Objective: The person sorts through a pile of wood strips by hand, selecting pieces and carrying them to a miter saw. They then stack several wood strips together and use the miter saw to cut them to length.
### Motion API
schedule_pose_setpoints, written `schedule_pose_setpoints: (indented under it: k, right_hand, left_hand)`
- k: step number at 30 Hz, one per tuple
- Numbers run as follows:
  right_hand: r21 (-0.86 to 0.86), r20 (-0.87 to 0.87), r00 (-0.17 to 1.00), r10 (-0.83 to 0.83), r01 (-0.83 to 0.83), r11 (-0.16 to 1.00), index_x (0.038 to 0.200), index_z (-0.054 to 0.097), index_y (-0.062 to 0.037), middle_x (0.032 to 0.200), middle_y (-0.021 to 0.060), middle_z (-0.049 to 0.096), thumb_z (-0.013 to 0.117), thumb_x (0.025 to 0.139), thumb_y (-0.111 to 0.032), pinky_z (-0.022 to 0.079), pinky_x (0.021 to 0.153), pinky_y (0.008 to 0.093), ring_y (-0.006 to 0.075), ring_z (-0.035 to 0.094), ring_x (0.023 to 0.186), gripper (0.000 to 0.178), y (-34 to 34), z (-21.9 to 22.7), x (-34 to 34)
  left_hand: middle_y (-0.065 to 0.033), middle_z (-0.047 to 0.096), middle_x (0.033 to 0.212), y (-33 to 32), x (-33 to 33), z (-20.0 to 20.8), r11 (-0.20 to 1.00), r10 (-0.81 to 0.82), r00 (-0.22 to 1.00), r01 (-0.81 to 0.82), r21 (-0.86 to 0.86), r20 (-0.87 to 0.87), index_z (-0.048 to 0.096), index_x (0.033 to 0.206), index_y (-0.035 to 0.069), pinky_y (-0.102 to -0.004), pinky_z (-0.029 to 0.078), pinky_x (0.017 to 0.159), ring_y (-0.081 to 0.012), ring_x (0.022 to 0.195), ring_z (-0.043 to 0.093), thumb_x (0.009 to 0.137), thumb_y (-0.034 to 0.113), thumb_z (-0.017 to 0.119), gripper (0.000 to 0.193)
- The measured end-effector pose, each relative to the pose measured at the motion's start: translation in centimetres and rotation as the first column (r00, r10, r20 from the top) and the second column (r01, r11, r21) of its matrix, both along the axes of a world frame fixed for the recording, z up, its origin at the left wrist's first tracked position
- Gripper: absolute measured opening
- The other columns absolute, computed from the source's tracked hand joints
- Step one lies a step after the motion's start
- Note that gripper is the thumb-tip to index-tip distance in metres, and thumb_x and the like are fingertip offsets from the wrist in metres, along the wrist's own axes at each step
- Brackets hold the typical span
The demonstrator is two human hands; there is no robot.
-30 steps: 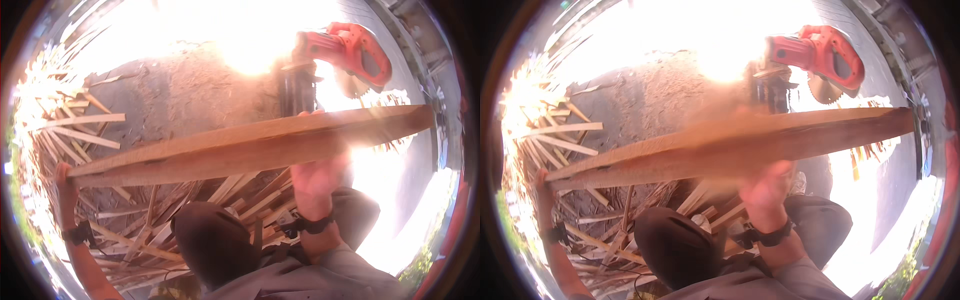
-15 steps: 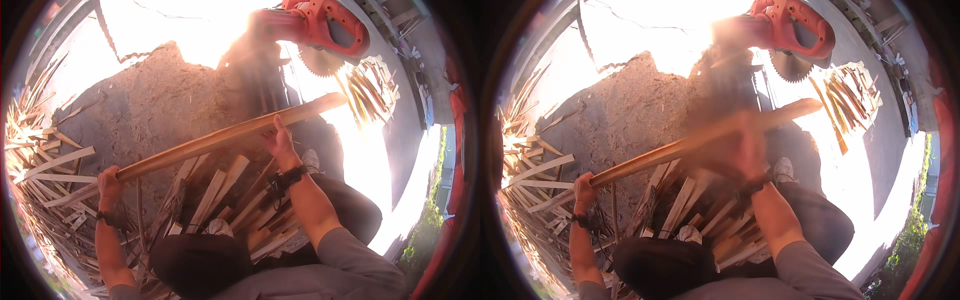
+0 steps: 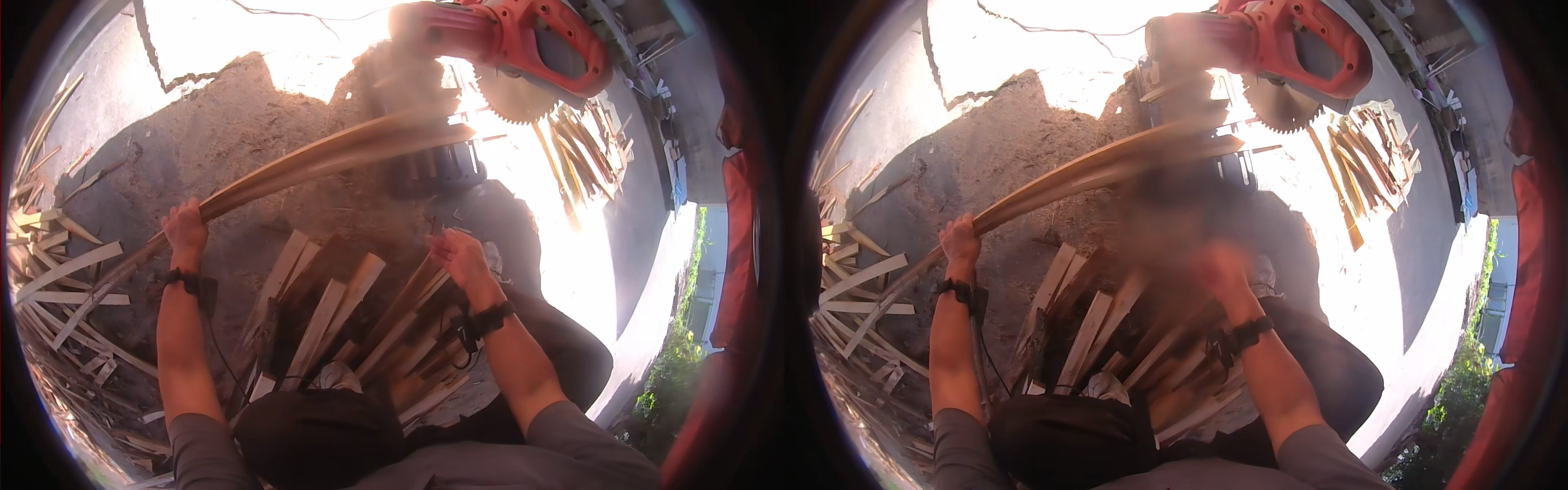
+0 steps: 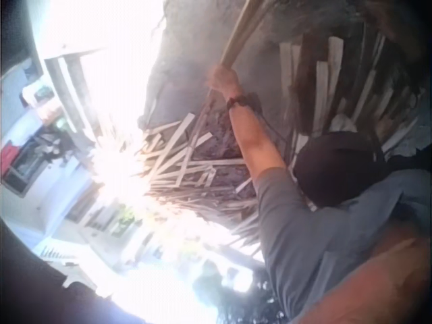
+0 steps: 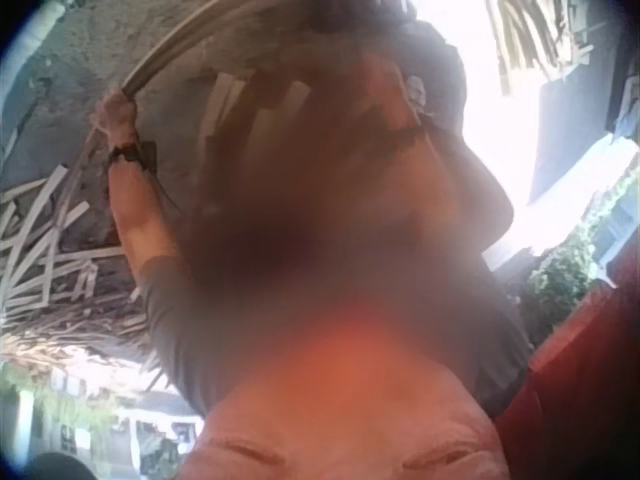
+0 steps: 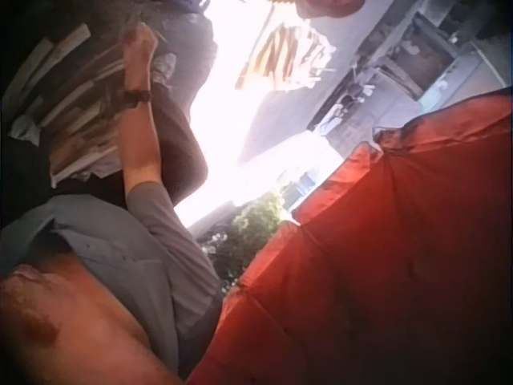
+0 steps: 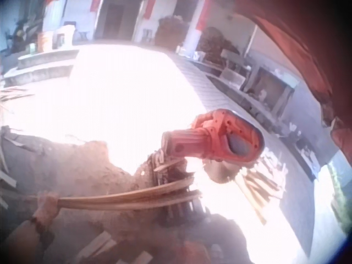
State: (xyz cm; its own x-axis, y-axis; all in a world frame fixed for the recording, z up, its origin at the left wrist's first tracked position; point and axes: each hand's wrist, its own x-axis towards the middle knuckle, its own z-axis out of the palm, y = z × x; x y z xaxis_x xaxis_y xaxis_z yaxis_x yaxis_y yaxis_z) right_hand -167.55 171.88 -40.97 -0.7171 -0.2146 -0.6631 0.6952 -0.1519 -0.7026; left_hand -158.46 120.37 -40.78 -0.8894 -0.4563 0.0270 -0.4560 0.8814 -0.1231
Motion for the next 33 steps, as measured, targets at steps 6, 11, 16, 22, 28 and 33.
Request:
schedule_pose_setpoints:
  k: [6, 11, 16, 22, 28, 33]
  right_hand:
    - [0.166, -0.199, 0.959, 0.203, -0.171, 0.971, 0.108, 0.051, -0.0027, 0.090, 0.0115, 0.059, 0.052, 0.088, -0.021, 0.049, 0.071, 0.0350, 0.0229, 0.058, 0.081, 0.027, -1.3, -1.2, 0.6]
    - [0.108, 0.086, 0.993, 0.076, -0.085, 0.991, 0.109, 0.050, -0.0028, 0.089, 0.0084, 0.059, 0.052, 0.089, -0.020, 0.049, 0.071, 0.0324, 0.0191, 0.058, 0.079, 0.027, -5.6, 5.2, 1.1]
    - [0.106, 0.083, 0.979, 0.184, -0.192, 0.976, 0.112, 0.049, -0.0026, 0.091, 0.0091, 0.058, 0.052, 0.089, -0.019, 0.049, 0.071, 0.0318, 0.0191, 0.058, 0.080, 0.029, -7.9, 5.2, 1.9]
    - [0.091, 0.146, 0.928, 0.343, -0.358, 0.929, 0.113, 0.049, -0.0026, 0.091, 0.0083, 0.059, 0.053, 0.088, -0.018, 0.049, 0.070, 0.0310, 0.0183, 0.058, 0.079, 0.029, -8.9, 3.4, 4.1]
    - [0.119, 0.139, 0.821, 0.553, -0.568, 0.814, 0.112, 0.050, -0.0037, 0.089, 0.0066, 0.059, 0.052, 0.088, -0.016, 0.050, 0.069, 0.0290, 0.0160, 0.058, 0.078, 0.027, -12.4, 5.0, 6.2]
    - [0.142, 0.072, 0.775, 0.628, -0.631, 0.763, 0.112, 0.050, -0.0041, 0.089, 0.0062, 0.059, 0.052, 0.088, -0.014, 0.050, 0.069, 0.0282, 0.0146, 0.058, 0.077, 0.026, -13.4, 6.0, 6.0]
  left_hand:
    - [-0.0029, 0.057, 0.087, -1.1, 0.5, -0.5, 0.995, 0.067, 0.996, -0.071, -0.073, -0.062, 0.058, 0.087, 0.016, -0.0426, 0.037, 0.073, -0.0252, 0.089, 0.052, 0.069, 0.013, 0.057, 0.018]
    - [-0.0088, 0.049, 0.099, -0.2, 2.3, 0.8, 0.996, 0.084, 0.982, -0.084, 0.003, -0.170, 0.048, 0.111, 0.015, -0.0422, 0.036, 0.084, -0.0281, 0.100, 0.046, 0.065, 0.027, 0.070, 0.052]
    - [-0.0138, 0.051, 0.106, -0.9, 15.0, 2.5, 0.890, 0.416, 0.882, -0.346, 0.295, -0.220, 0.046, 0.117, 0.009, -0.0406, 0.041, 0.086, -0.0319, 0.103, 0.049, 0.067, 0.028, 0.073, 0.060]
    - [-0.0214, 0.046, 0.120, 3.6, 30.5, 0.1, 0.605, 0.587, 0.762, -0.637, 0.477, 0.273, 0.040, 0.126, 0.005, -0.0440, 0.034, 0.096, -0.0413, 0.114, 0.041, 0.066, 0.042, 0.070, 0.076]
    - [-0.0201, 0.056, 0.105, 5.8, 32.1, -3.5, 0.592, 0.531, 0.797, -0.592, 0.547, 0.288, 0.050, 0.108, 0.007, -0.0444, 0.042, 0.083, -0.0390, 0.102, 0.050, 0.071, 0.040, 0.066, 0.052]
    - [-0.0167, 0.062, 0.080, 10.2, 23.8, 1.7, 0.639, 0.474, 0.872, -0.436, 0.634, 0.123, 0.052, 0.086, 0.008, -0.0464, 0.044, 0.067, -0.0376, 0.079, 0.058, 0.078, 0.036, 0.061, 0.031]
